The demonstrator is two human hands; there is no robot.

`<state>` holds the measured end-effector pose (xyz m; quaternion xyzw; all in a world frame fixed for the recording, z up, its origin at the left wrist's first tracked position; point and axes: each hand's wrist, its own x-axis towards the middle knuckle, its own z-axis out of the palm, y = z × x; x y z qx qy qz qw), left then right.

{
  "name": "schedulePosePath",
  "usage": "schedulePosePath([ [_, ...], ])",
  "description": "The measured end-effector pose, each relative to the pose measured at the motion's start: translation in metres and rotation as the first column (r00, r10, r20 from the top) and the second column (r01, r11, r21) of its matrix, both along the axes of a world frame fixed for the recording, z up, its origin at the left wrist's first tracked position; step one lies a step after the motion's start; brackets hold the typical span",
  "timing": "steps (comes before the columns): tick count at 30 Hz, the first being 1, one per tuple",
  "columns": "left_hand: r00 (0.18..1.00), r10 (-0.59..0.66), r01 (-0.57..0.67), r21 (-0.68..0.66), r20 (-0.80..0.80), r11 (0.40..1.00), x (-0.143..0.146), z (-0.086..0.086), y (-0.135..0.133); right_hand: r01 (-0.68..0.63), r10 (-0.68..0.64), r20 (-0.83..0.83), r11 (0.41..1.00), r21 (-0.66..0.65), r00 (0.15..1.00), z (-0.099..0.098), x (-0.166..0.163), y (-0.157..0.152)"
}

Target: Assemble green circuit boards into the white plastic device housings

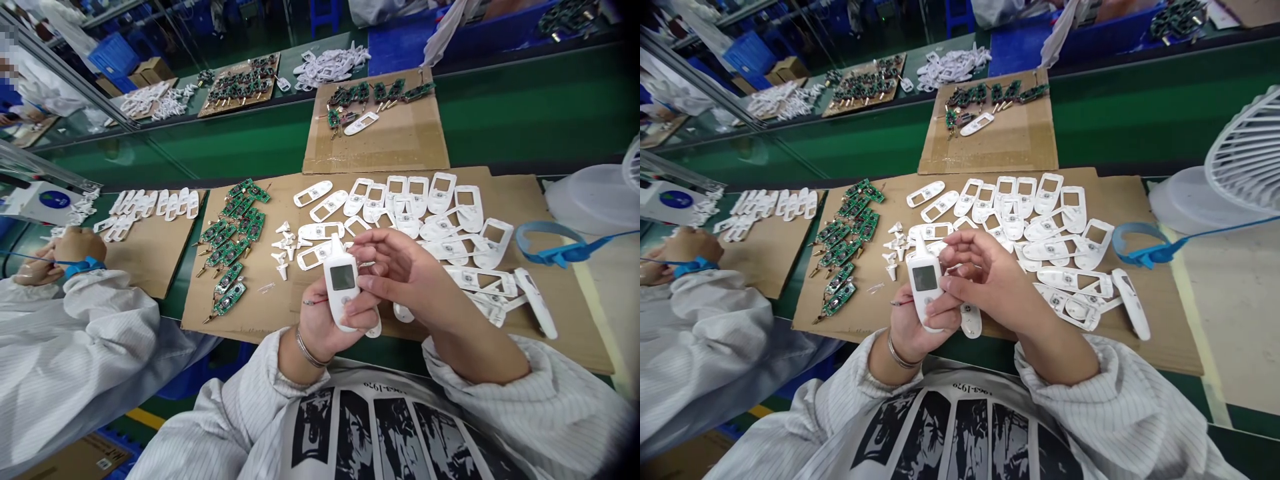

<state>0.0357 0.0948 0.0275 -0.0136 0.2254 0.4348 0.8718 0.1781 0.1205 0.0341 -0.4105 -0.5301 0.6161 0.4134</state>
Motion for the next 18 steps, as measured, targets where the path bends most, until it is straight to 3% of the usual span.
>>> schedulePosePath([
  [3,0.999,0.007,-0.007,-0.010,-0.046,1.000,0.000,-0.001,0.000,0.005,-0.006,0.045,1.000,0.018,0.999,0.003,-0.004,-0.001],
  [8,0.997,0.023,-0.023,-0.002,-0.072,1.000,0.005,-0.006,0.001,0.039,-0.022,0.152,0.993,-0.109,0.988,0.011,-0.017,-0.005],
  [12,0.995,0.028,-0.025,0.036,-0.093,0.999,0.008,-0.009,-0.004,0.105,-0.091,0.177,0.992,-0.068,0.980,0.004,-0.024,-0.008],
  [15,0.989,-0.076,0.088,0.097,-0.127,0.991,-0.004,-0.004,-0.009,0.126,-0.123,0.112,0.992,-0.019,0.986,-0.006,-0.018,-0.009],
  [18,0.914,-0.142,0.244,0.234,-0.379,0.941,-0.033,0.011,-0.003,0.199,-0.202,0.033,0.977,0.081,0.979,-0.014,-0.003,-0.004],
])
